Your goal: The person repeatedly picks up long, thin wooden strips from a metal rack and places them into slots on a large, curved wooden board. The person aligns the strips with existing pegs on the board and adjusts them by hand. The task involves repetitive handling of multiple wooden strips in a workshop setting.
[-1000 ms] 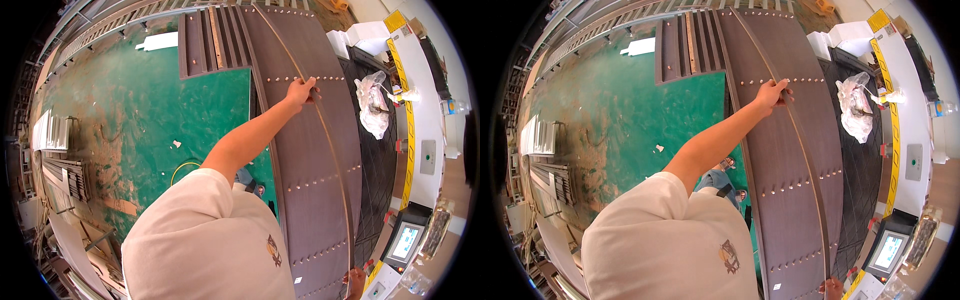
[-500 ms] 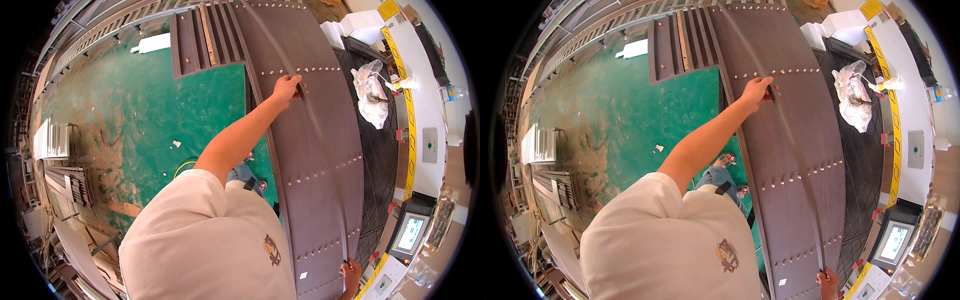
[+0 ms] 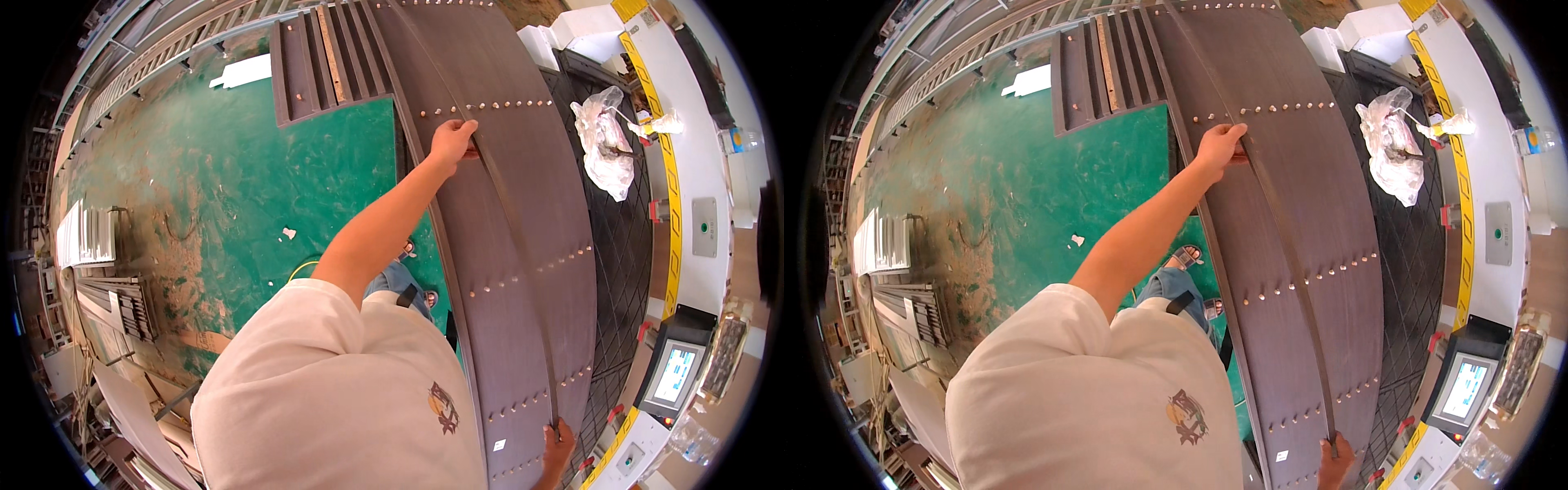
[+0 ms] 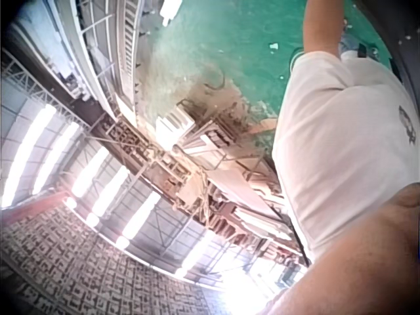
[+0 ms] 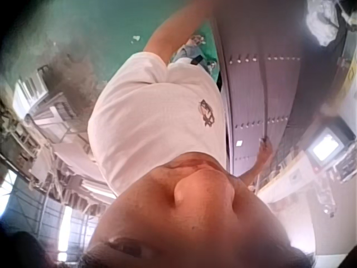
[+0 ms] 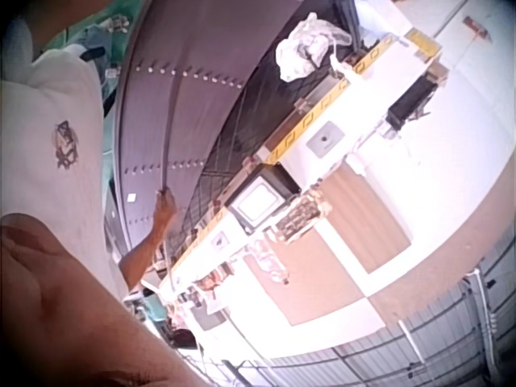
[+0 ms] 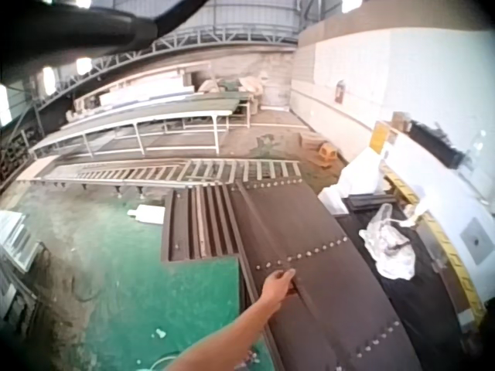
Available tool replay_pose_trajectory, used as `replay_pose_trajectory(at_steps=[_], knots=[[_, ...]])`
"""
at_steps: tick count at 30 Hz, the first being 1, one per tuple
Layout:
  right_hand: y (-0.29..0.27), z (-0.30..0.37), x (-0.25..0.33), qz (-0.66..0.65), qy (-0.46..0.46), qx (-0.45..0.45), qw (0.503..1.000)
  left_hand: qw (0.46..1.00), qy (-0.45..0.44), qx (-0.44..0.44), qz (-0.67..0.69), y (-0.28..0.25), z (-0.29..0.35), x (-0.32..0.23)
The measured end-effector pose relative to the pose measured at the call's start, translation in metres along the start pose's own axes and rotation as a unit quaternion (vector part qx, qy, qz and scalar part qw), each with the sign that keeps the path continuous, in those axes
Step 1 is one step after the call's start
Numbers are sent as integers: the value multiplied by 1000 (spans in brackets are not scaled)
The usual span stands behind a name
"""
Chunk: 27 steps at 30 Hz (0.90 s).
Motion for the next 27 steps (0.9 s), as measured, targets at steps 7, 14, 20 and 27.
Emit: replay_pose_trajectory(at_steps=[7,14,20,27], knots=[[33,8,-17,2,-25,23,999,978,77,-43,-187,-19,-2,-23],[67,3,-16,49,-38,4,998,767,278,-166,-554,-63,-85,-111],[93,8,-12,107,-86,-24,990,801,92,-98,-584,-100,-165,-115],[118,-1,-12,135,-71,-19,988,755,112,-80,-641,-100,-172,-116]])
Point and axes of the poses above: each hand's wrist, its own z-axis away from the middle knuckle, its own y-axis out of the palm, x = y × z, the point moved 9 cm from there along -z, towards the middle knuckle, and after that the axes turned 4 degrees about y, right-handed, at the moved point
